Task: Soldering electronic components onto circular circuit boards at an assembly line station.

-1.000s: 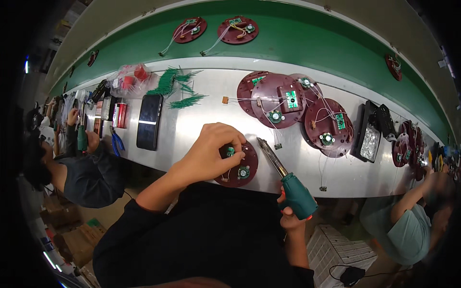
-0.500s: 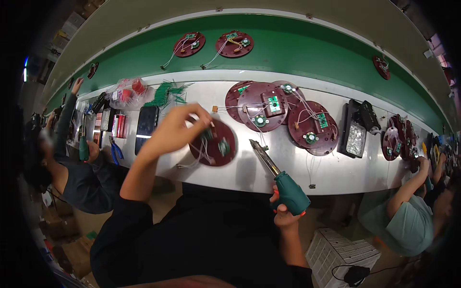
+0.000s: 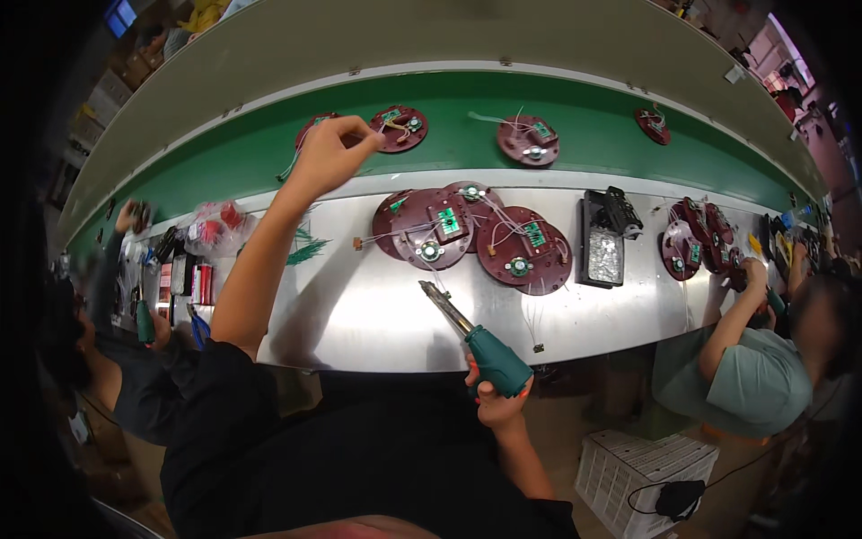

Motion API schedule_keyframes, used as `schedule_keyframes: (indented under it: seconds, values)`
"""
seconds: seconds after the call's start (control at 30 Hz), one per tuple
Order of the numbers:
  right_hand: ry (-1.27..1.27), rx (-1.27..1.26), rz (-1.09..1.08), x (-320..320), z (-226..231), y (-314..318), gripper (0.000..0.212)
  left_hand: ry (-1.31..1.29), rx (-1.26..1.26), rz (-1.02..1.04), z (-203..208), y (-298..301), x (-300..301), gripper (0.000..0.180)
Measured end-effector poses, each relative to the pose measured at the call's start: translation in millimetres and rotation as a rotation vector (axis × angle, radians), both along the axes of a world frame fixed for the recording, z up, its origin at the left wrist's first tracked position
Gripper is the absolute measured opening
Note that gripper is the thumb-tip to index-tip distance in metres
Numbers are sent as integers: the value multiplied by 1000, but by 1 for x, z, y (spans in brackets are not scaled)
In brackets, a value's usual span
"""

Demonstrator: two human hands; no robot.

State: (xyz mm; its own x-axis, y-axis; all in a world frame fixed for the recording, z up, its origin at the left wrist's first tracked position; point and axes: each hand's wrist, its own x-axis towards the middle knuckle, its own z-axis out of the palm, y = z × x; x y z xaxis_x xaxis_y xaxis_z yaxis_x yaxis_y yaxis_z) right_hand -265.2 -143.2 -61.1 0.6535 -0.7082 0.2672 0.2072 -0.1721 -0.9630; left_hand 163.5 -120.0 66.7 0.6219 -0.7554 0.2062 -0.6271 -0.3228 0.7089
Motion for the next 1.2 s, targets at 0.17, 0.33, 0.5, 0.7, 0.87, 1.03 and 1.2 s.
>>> schedule_keyframes:
  seconds: [0.17,0.33,0.5,0.7,0.87,1.03,1.2]
  values:
    - [-92,158,54,0,12,-2,55,-451,484,343,-60,6,130,107]
    - [14,65,16,-1,1,-5,35,-277,603,297,-79,22,158,116]
    - [-38,176,61,-2,7,-6,35,-299,497,317,-35,24,117,106]
    - [-31,221,65,0,7,-4,55,-142,395,-257,45,105,-16,100]
    - [-20,282,99,8,15,1,76,-71,535,-612,40,162,-97,114]
    - [-2,205,64,14,6,14,90,-253,339,-406,-25,178,-163,103]
    - [99,99,-65,23,19,17,101,-133,239,-184,-53,167,-191,108]
